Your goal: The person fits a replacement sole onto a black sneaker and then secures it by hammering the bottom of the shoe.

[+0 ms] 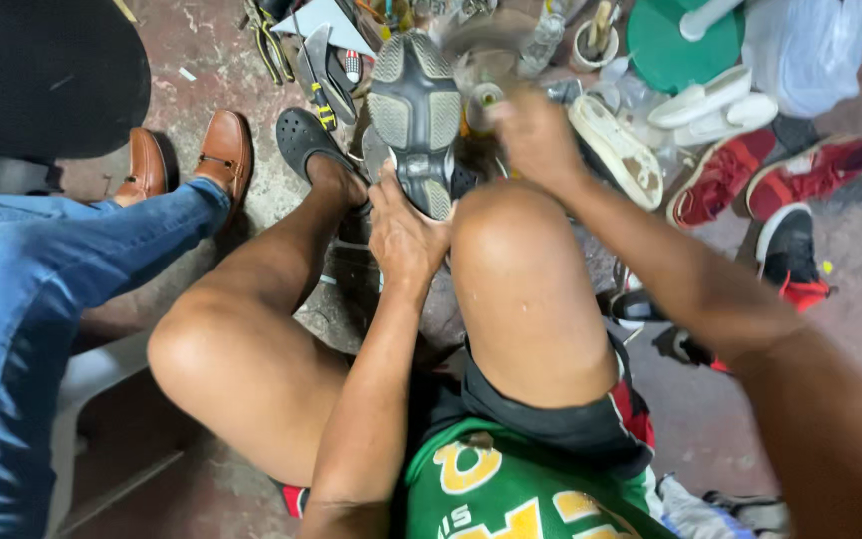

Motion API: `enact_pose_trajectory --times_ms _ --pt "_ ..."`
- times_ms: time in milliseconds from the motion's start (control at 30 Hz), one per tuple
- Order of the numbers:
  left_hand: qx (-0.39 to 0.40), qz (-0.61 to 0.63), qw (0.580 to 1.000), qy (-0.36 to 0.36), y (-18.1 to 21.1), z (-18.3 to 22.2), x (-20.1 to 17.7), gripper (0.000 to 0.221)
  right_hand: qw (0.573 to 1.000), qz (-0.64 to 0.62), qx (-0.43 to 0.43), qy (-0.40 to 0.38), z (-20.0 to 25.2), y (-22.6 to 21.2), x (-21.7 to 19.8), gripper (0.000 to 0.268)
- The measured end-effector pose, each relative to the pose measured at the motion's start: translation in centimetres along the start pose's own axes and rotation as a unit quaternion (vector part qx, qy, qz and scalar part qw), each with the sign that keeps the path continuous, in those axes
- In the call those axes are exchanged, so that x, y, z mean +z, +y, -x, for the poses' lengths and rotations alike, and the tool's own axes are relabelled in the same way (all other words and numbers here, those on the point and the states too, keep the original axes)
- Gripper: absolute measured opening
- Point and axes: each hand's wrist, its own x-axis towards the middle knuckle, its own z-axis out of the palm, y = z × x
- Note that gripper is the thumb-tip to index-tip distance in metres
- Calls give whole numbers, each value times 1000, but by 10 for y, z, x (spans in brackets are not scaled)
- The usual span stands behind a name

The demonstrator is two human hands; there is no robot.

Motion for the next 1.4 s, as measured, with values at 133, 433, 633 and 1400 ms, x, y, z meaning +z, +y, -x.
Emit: enact_pose_trajectory --times_ms 133,433,633,1400 --pt "30 -23 998 55 -15 9 -5 112 910 -236 325 -107 -27 -1 -24 28" --pt "-2 -5 998 55 -10 5 -2 111 913 -141 321 -211 -89 -19 -32 35" --pt "57 20 994 93 -3 20 -12 112 990 -32 132 -44 -67 -9 9 38" --pt "101 17 989 107 -7 -12 19 108 993 -80 42 -71 -2 -50 -22 40"
